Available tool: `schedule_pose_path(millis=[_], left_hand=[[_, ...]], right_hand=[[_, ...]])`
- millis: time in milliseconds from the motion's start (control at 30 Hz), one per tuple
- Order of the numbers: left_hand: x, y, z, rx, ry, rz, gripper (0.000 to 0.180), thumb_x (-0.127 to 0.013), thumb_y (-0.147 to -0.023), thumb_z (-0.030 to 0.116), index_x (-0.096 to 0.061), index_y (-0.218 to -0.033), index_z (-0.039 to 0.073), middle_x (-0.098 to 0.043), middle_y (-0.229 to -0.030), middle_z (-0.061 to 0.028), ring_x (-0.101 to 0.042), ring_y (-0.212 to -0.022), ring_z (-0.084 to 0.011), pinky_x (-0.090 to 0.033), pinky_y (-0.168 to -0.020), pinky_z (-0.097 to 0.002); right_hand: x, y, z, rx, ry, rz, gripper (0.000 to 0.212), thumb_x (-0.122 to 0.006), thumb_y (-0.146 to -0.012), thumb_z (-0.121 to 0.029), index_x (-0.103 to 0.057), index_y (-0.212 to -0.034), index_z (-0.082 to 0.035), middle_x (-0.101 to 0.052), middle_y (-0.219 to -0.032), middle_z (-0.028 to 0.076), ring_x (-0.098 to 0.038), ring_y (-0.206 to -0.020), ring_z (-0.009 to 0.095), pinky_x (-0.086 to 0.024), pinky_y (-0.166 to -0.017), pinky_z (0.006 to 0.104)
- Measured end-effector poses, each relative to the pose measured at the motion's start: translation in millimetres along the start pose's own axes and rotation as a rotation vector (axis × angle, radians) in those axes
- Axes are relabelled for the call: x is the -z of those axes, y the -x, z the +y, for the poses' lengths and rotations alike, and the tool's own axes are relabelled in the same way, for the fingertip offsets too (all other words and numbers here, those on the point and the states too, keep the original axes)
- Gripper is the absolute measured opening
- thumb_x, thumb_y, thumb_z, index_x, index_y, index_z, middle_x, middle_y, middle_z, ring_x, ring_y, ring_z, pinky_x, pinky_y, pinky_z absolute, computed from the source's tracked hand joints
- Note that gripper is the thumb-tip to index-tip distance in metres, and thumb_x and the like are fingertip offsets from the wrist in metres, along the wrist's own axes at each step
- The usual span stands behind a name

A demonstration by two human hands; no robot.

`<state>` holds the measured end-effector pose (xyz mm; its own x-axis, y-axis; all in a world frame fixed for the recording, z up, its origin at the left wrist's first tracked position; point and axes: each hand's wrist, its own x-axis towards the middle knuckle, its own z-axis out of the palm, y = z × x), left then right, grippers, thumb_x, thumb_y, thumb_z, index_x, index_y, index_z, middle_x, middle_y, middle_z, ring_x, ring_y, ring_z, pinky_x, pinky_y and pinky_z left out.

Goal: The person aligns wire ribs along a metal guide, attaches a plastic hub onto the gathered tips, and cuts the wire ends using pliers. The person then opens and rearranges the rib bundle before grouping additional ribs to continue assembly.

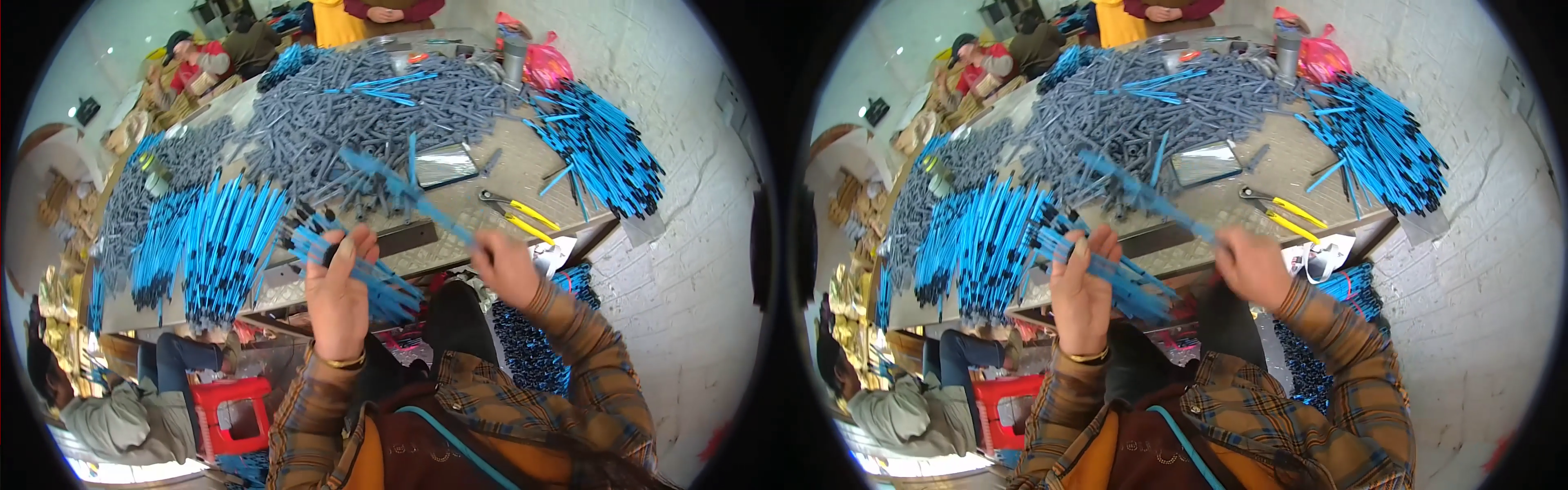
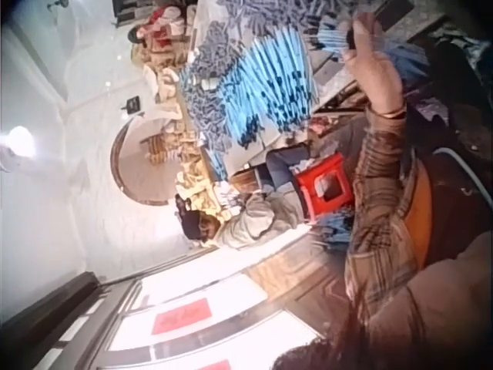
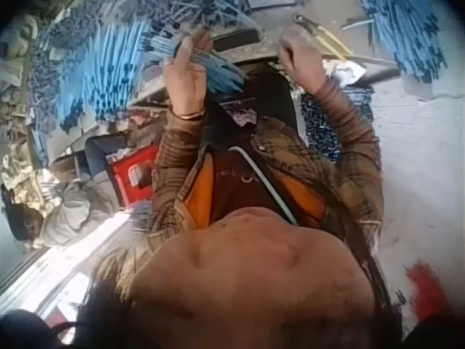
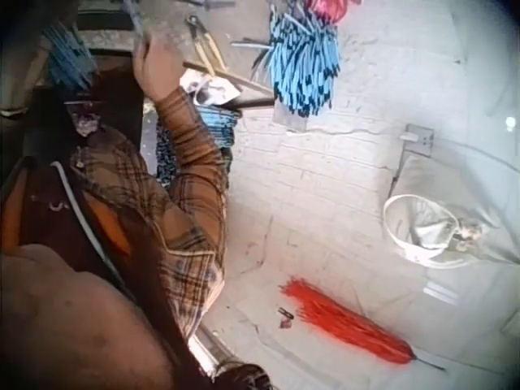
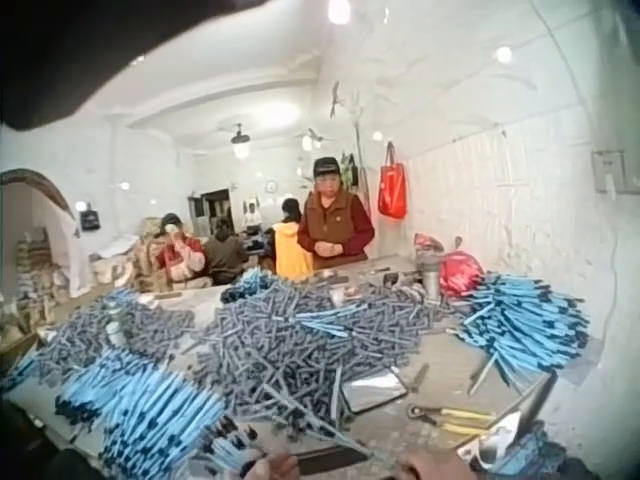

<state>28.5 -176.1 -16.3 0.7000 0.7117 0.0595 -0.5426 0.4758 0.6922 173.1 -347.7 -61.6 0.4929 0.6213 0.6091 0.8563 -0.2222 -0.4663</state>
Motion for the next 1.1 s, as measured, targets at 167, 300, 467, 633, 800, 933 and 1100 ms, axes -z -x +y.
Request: schedule_pose_path(millis=[167,300,467,633,800,933,1100], left_hand=[[10.0,-0.9,-3.2,-0.166,-0.053,0.023,0.017,-0.06,-0.082,0.003,-0.051,-0.095,0.008,-0.059,-0.089,-0.0057,-0.059,-0.072,-0.018,-0.049,-0.069,-0.0319],[7.6,3.8,-2.4,-0.187,-0.049,0.063,0.016,-0.059,-0.082,0.002,-0.051,-0.095,0.008,-0.057,-0.081,-0.0027,-0.057,-0.065,-0.0163,-0.048,-0.063,-0.0296],[9.0,11.3,7.4,-0.17,-0.036,0.1,0.017,-0.058,-0.08,0.0,-0.052,-0.094,0.007,-0.057,-0.08,-0.004,-0.057,-0.066,-0.0179,-0.047,-0.064,-0.0297],[15.2,11.3,15.1,-0.133,0.035,-0.035,0.018,-0.055,-0.081,-0.001,-0.052,-0.097,0.007,-0.06,-0.084,-0.0066,-0.058,-0.074,-0.0207,-0.047,-0.067,-0.0303],[8.5,20.4,19.4,0.052,0.156,-0.075,0.02,-0.054,-0.082,-0.001,-0.053,-0.1,0.007,-0.061,-0.09,-0.0106,-0.058,-0.078,-0.0222,-0.047,-0.07,-0.0343],[1.6,26.9,19.5,0.201,0.241,-0.159,0.019,-0.053,-0.084,0.002,-0.053,-0.102,0.007,-0.061,-0.092,-0.0131,-0.057,-0.079,-0.0224,-0.046,-0.071,-0.036],[10.6,30.1,18.7,0.226,0.328,-0.368,0.015,-0.051,-0.088,0.007,-0.054,-0.103,0.006,-0.062,-0.092,-0.0147,-0.059,-0.084,-0.0239,-0.047,-0.073,-0.0357]], right_hand=[[-15.4,19.3,-42.7,0.07,-0.103,-0.166,0.007,-0.06,-0.075,-0.007,-0.053,-0.077,-0.004,-0.052,-0.066,0.014,-0.051,-0.058,0.034,-0.042,-0.053,0.04],[-21.8,26.7,-39.3,0.123,-0.093,-0.029,0.008,-0.06,-0.076,-0.008,-0.054,-0.078,-0.003,-0.053,-0.066,0.014,-0.052,-0.057,0.031,-0.042,-0.054,0.0363],[-18.0,26.5,-39.9,-0.11,-0.335,-0.147,0.012,-0.06,-0.079,-0.011,-0.054,-0.084,-0.002,-0.053,-0.067,0.013,-0.053,-0.057,0.027,-0.042,-0.054,0.0326],[-22.9,35.1,-33.6,-0.124,-0.374,-0.203,0.013,-0.059,-0.081,-0.011,-0.055,-0.09,-0.002,-0.054,-0.069,0.014,-0.053,-0.058,0.026,-0.042,-0.054,0.0316],[-28.1,36.7,-38.2,-0.108,-0.381,-0.271,0.016,-0.058,-0.082,-0.01,-0.054,-0.096,-0.003,-0.056,-0.076,0.015,-0.057,-0.064,0.029,-0.044,-0.057,0.0326],[-52.1,63.0,-29.0,-0.135,-0.39,-0.257,0.019,-0.057,-0.082,-0.01,-0.053,-0.099,-0.004,-0.057,-0.081,0.016,-0.059,-0.071,0.032,-0.046,-0.061,0.0332],[-57.3,63.7,-40.8,-0.194,-0.489,-0.351,0.026,-0.056,-0.084,-0.018,-0.05,-0.106,-0.006,-0.057,-0.08,0.019,-0.058,-0.072,0.037,-0.046,-0.061,0.0417]])
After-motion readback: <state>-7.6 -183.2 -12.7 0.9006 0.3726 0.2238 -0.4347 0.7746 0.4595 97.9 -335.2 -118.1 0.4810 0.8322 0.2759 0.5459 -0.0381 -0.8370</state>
